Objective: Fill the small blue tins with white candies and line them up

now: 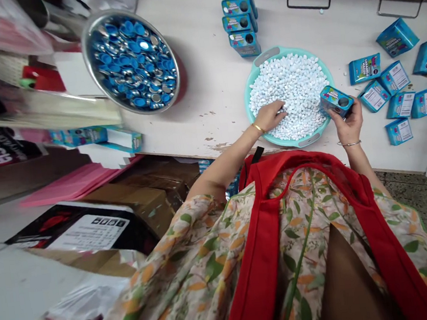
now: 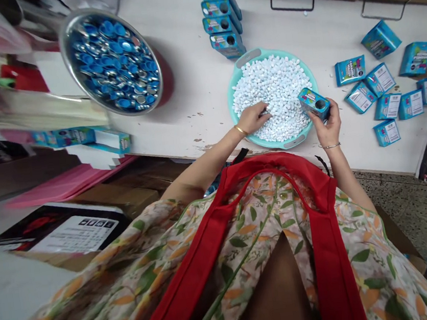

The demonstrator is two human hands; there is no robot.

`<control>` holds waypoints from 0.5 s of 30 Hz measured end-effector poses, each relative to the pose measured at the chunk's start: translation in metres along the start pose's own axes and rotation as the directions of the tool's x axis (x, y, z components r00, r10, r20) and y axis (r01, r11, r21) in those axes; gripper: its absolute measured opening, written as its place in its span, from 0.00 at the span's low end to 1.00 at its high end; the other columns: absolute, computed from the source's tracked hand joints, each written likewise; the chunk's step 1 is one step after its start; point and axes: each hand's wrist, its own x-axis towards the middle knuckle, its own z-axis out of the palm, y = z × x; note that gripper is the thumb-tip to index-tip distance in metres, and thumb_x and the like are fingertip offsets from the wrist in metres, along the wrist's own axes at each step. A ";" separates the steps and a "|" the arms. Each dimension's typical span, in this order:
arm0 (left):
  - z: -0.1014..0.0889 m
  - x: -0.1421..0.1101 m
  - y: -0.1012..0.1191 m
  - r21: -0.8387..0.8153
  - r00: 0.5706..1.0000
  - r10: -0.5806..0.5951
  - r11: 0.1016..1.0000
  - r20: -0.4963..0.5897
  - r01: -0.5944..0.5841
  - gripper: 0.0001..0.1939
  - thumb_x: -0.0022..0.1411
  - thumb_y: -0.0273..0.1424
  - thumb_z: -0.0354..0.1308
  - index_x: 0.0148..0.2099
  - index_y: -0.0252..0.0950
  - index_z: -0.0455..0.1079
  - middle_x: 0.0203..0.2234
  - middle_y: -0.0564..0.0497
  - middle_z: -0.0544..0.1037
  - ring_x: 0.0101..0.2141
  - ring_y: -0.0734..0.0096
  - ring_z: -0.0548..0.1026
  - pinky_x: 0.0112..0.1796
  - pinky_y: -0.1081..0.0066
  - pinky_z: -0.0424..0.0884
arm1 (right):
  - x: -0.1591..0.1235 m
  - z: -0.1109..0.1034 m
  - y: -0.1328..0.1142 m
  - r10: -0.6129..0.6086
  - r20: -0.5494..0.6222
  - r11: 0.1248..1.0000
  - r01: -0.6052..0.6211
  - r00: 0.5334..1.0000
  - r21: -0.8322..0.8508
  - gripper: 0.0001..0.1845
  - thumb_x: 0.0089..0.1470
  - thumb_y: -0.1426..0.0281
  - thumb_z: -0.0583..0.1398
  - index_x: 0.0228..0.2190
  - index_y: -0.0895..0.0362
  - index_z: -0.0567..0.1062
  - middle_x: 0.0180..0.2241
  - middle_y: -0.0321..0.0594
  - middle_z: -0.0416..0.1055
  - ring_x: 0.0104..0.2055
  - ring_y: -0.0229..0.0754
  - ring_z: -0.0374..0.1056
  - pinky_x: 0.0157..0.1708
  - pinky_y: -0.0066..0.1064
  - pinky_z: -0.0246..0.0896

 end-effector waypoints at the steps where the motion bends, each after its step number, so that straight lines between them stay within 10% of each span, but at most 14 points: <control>1: -0.003 -0.004 -0.002 -0.015 1.000 0.017 1.000 -0.016 -0.017 0.19 0.75 0.38 0.58 0.61 0.34 0.75 0.54 0.37 0.84 0.53 0.53 0.80 0.54 0.61 0.73 | 0.000 -0.002 -0.002 -0.008 0.000 1.000 0.008 1.000 -0.011 0.40 0.54 0.43 0.72 0.61 0.49 0.71 0.53 0.43 0.74 0.59 0.54 0.76 0.67 0.60 0.71; 8: -0.065 -0.040 0.005 0.023 0.952 0.281 0.960 -0.117 -0.281 0.23 0.78 0.48 0.52 0.59 0.35 0.75 0.48 0.39 0.84 0.45 0.58 0.81 0.48 0.63 0.74 | 0.003 -0.007 -0.032 -0.080 0.133 0.973 0.106 0.988 -0.206 0.30 0.62 0.47 0.65 0.59 0.49 0.74 0.55 0.48 0.76 0.60 0.59 0.74 0.67 0.67 0.69; 15: -0.134 -0.056 0.072 0.250 0.943 0.328 0.909 0.062 -0.332 0.18 0.77 0.41 0.53 0.58 0.38 0.76 0.48 0.43 0.83 0.51 0.54 0.81 0.50 0.61 0.74 | 0.004 0.022 -0.048 -0.208 0.278 0.934 0.275 0.938 -0.228 0.23 0.66 0.54 0.59 0.58 0.48 0.74 0.56 0.49 0.79 0.61 0.61 0.74 0.64 0.66 0.71</control>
